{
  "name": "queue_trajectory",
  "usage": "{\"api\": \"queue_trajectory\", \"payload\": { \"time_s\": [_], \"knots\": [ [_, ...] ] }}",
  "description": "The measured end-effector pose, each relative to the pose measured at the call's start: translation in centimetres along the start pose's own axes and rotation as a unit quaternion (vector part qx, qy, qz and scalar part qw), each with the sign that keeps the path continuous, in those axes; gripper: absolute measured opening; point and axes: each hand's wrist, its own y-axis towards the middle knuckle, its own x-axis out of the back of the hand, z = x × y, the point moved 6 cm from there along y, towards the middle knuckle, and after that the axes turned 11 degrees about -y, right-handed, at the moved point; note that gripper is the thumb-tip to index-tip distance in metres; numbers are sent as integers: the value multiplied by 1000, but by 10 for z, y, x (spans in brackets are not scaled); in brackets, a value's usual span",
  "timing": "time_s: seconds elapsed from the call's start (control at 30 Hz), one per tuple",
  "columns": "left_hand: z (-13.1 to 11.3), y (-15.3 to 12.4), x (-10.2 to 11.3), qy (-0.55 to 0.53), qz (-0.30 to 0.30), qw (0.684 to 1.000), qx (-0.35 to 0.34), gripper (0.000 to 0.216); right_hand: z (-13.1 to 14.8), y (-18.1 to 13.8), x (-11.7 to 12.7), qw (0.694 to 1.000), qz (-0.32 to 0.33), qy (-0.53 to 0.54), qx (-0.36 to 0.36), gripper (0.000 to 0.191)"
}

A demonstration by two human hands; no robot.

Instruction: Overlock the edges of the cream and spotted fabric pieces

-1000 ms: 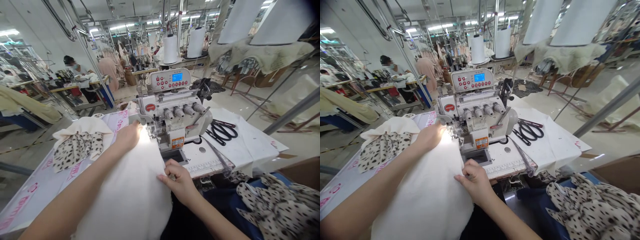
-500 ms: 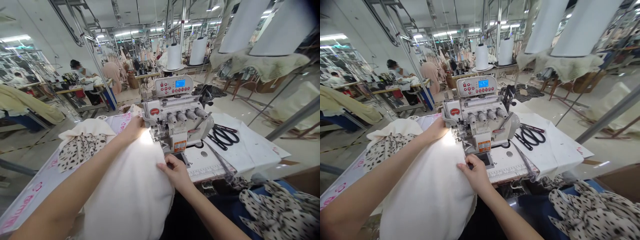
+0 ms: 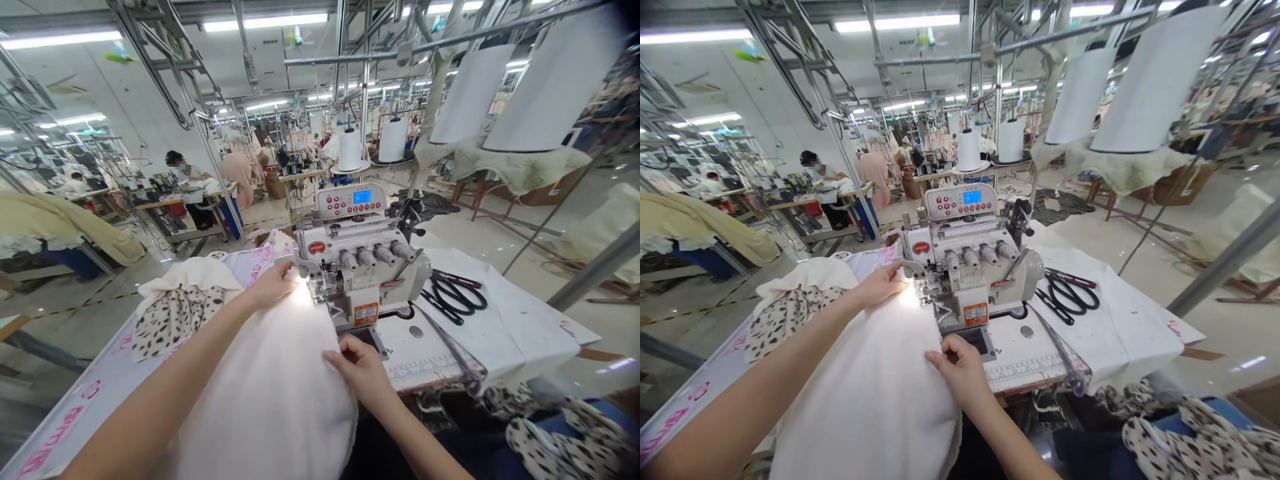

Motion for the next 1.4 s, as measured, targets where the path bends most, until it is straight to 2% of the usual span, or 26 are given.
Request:
{"api": "queue_trajectory", "payload": {
  "time_s": [0.23, 0.37, 0.57, 0.7, 0.77, 0.83, 0.9, 1.0, 1.07, 1.13, 1.2, 1.3, 1.4],
  "knots": [
    [13, -3, -5, 2, -18, 1000, 16, 44, -6, 1, -2, 1000, 0, 1, -4, 33],
    [10, -7, -5, 4, -28, 999, -16, 40, -8, 1, -3, 1000, 2, 0, -9, 35],
    [-4, -15, -6, 32, -47, 993, -105, 26, -12, 4, -5, 1000, 4, -13, -2, 35],
    [1, -13, -4, 40, -70, 991, -108, 24, -2, -1, -3, 998, 24, -50, 19, 31],
    [7, -19, 0, 45, -101, 989, -98, 27, 5, -10, -2, 994, 35, -91, 44, 31],
    [18, -34, 6, 53, -142, 987, -57, 44, 10, -23, -2, 989, 45, -129, 59, 33],
    [35, -59, 8, 47, -140, 989, 29, 65, 10, -38, -4, 986, 60, -147, 55, 34],
    [62, -103, -4, -33, -11, 984, 172, 67, 10, -56, -7, 985, 74, -149, 42, 34],
    [75, -130, -6, -106, 17, 960, 259, 63, 16, -63, -7, 985, 77, -151, 45, 36],
    [81, -145, -1, -164, -16, 933, 320, 62, 28, -66, -5, 985, 86, -142, 55, 39],
    [81, -149, 7, -197, -61, 915, 346, 63, 42, -67, -1, 986, 94, -118, 66, 40],
    [75, -146, 15, -205, -129, 903, 354, 64, 58, -69, 7, 989, 92, -92, 72, 40],
    [65, -142, 16, -180, -176, 906, 341, 62, 57, -74, 8, 991, 91, -84, 52, 37]
  ]
}}
